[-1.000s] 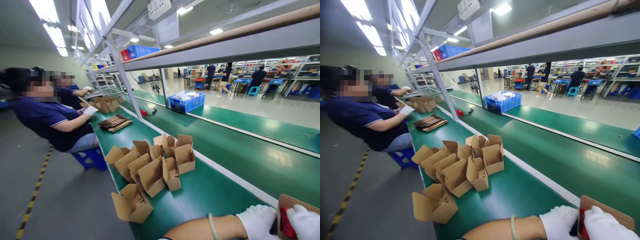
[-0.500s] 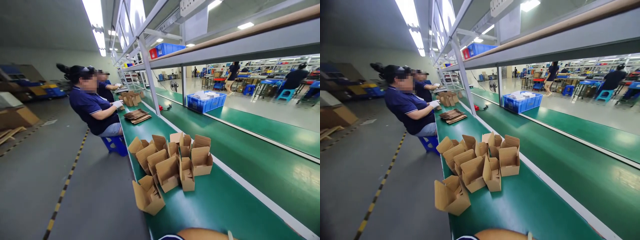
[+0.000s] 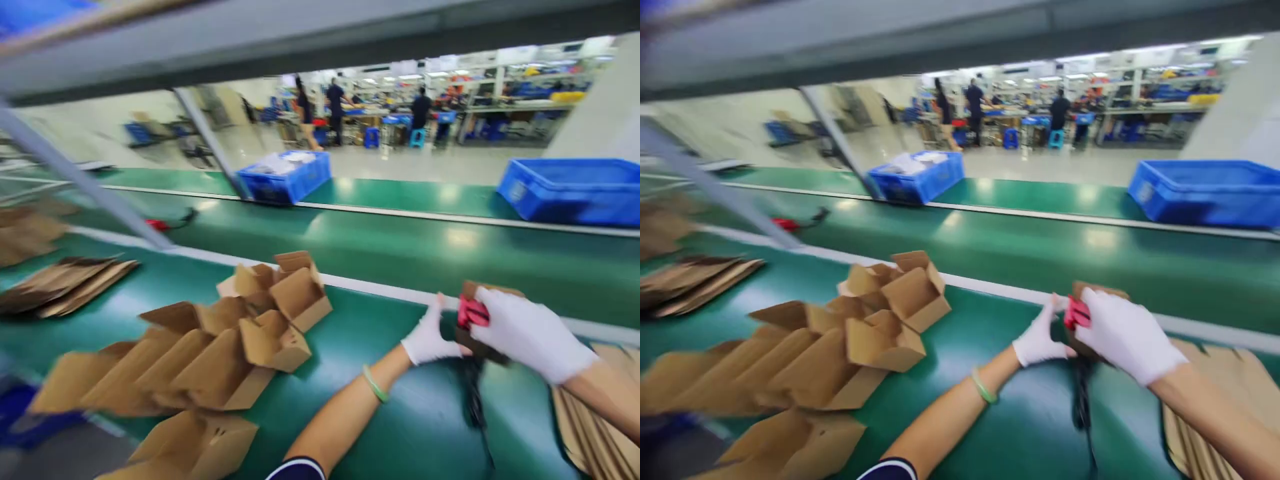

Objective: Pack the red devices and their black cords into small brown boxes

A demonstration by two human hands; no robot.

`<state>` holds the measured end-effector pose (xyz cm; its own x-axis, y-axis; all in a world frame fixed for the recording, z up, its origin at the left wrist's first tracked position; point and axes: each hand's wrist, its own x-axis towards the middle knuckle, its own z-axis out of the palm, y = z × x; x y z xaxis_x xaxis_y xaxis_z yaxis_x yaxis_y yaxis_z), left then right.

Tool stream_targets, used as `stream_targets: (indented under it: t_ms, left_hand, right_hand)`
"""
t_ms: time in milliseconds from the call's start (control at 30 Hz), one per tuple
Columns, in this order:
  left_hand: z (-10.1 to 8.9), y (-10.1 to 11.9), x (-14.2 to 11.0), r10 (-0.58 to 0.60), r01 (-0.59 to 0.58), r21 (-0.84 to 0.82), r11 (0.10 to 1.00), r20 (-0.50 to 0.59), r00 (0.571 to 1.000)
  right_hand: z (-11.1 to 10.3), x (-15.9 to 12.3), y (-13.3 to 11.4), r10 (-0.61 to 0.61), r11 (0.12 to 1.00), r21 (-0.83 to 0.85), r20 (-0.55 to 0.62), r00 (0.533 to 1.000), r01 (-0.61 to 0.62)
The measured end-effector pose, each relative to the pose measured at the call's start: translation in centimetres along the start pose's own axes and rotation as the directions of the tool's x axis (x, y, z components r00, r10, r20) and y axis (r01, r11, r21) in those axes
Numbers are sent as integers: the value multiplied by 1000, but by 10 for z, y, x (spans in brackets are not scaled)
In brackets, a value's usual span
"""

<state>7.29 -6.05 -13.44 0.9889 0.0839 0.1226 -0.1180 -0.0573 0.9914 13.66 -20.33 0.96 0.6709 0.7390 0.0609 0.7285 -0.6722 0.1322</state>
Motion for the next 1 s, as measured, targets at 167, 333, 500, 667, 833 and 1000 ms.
stream_targets:
  t_ms: [167,333,500,667,833,1000]
  left_hand:
    - [-23,18,-9,35,-47,161,986,75,997]
    - [-27,15,-28,1,-45,416,908,106,994]
    - [-17,-7,-35,-25,52,459,887,-64,998]
    - [-18,-15,-34,-45,91,380,921,-127,991]
    - [-20,-26,-28,40,-3,526,851,-59,997]
    - [-21,-35,-27,18,-8,544,839,-13,1000]
  right_hand:
    - [-1,-14,0,23,940,339,8,1000,-25]
    - [9,-43,-10,-74,947,316,38,997,58]
    - [-1,-31,-39,-74,993,100,182,981,56]
    - [-12,-7,-55,-105,994,69,263,959,90]
    - [-28,-21,-51,-54,998,-23,250,967,62]
    - [-41,-18,-63,-25,998,-40,353,935,42]
